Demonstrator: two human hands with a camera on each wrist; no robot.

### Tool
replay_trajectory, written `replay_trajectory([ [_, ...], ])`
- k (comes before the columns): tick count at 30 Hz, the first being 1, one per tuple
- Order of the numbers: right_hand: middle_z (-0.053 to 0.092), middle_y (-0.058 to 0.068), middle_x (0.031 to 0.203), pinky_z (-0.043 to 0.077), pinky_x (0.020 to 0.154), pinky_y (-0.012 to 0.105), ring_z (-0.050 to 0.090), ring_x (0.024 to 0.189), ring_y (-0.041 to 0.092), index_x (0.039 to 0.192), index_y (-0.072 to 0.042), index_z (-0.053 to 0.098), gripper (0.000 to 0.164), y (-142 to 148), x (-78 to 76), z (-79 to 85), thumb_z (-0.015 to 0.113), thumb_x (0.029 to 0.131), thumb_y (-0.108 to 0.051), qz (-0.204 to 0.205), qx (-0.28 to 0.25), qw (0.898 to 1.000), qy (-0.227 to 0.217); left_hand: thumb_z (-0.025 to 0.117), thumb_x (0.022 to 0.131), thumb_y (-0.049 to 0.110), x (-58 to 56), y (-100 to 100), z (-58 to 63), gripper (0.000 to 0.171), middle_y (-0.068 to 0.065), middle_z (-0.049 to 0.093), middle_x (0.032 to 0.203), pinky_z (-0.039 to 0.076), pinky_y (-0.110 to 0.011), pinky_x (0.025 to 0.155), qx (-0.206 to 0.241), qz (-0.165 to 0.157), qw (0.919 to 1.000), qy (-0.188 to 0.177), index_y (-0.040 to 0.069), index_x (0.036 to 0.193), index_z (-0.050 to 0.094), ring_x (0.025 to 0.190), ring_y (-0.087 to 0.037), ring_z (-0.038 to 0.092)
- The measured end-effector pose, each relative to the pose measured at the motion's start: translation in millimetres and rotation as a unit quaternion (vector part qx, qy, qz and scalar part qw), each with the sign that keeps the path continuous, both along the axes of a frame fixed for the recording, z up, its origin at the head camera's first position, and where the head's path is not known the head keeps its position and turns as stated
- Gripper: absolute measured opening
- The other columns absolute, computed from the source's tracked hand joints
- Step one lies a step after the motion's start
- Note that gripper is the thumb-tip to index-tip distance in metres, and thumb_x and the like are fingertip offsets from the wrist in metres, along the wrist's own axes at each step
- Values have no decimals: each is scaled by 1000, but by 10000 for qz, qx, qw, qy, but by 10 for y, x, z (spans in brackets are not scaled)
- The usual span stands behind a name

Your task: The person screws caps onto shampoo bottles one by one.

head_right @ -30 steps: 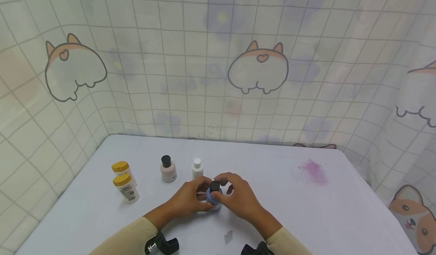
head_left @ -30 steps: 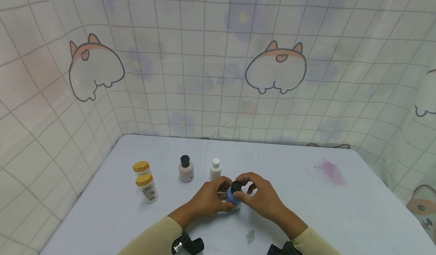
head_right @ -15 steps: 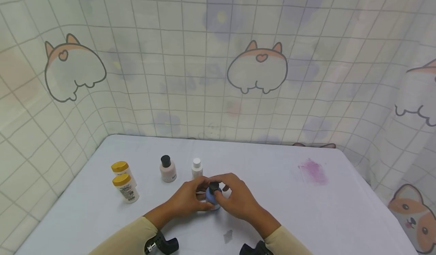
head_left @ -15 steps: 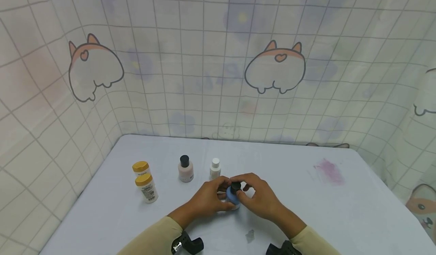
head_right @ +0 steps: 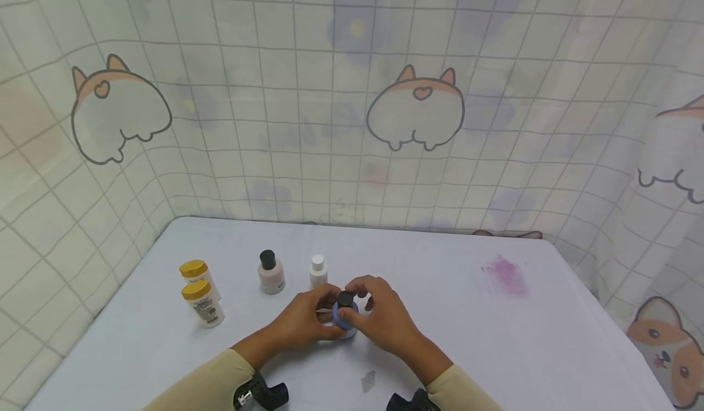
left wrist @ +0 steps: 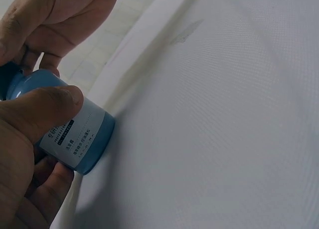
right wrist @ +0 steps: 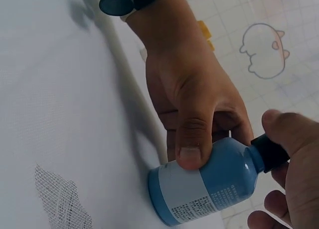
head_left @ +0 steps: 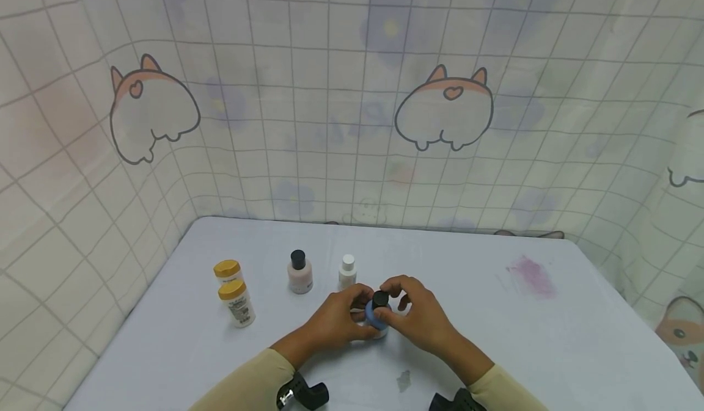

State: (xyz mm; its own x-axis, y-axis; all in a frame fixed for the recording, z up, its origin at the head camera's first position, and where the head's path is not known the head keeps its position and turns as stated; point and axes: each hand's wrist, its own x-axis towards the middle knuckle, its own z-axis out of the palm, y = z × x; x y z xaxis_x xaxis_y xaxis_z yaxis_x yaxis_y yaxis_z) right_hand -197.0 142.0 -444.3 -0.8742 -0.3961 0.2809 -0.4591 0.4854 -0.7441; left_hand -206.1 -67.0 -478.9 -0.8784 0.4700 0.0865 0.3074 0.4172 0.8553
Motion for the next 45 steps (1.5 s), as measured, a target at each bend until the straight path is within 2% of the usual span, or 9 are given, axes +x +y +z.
replay_trajectory([
  [6,54,-15,120,52,71,31,56,96,10,126,-29,53,41,17,3,14,67,87,-32,425,-46,9989,168,84,68,36,4,-14,6,59,12,56,117,46,-17,87,-5,66,9999,-92,26,118,53,107,-3,56],
  [12,54,-13,120,52,64,31,57,85,13,125,-26,55,40,33,8,-10,63,88,-12,566,61,9980,288,85,67,35,18,-9,16,65,8,55,120,46,-16,85,-78,121,9997,-188,22,122,52,108,-4,55],
  [17,55,-13,109,51,68,29,57,88,20,119,-25,55,37,21,2,-3,70,85,-20,399,19,9982,439,85,68,34,17,1,31,62,8,57,118,46,-16,86,-146,118,9997,-163,21,120,53,107,-5,56],
  [23,53,-13,99,49,68,27,55,87,21,109,-27,53,38,-9,-4,19,72,80,-43,54,33,9999,95,84,69,35,16,-5,35,59,12,57,114,45,-16,88,-68,104,9998,-172,23,118,53,107,-4,55],
  [27,52,-12,101,48,68,28,53,87,18,113,-26,54,45,-20,-10,15,71,78,-50,-19,177,9998,63,84,69,34,11,-2,30,58,12,57,114,45,-17,89,-5,69,9999,-125,23,117,52,107,-4,56],
  [30,53,-11,110,48,70,28,53,93,17,121,-23,54,48,-10,-13,13,71,81,-44,159,198,9994,247,84,69,32,8,3,22,57,11,57,114,45,-17,89,-8,51,9999,-132,23,116,52,106,-4,56],
  [33,54,-11,119,49,71,30,52,99,12,128,-24,51,46,3,-21,14,70,86,-29,394,134,9982,425,85,69,32,6,6,17,59,10,57,115,45,-17,88,-20,59,9999,-143,22,118,52,106,-4,56],
  [37,54,-14,121,50,71,30,53,95,8,129,-25,52,47,10,-26,14,67,86,-14,566,119,9968,548,85,68,32,6,4,10,64,5,56,119,47,-17,87,20,96,9998,-174,20,122,52,107,-8,57],
  [45,55,-15,111,49,68,28,56,87,19,120,-26,56,39,4,-5,10,69,85,-16,365,130,9982,458,85,68,32,4,4,-5,65,5,56,118,47,-16,86,53,109,9997,-235,17,122,52,107,-7,57],
])
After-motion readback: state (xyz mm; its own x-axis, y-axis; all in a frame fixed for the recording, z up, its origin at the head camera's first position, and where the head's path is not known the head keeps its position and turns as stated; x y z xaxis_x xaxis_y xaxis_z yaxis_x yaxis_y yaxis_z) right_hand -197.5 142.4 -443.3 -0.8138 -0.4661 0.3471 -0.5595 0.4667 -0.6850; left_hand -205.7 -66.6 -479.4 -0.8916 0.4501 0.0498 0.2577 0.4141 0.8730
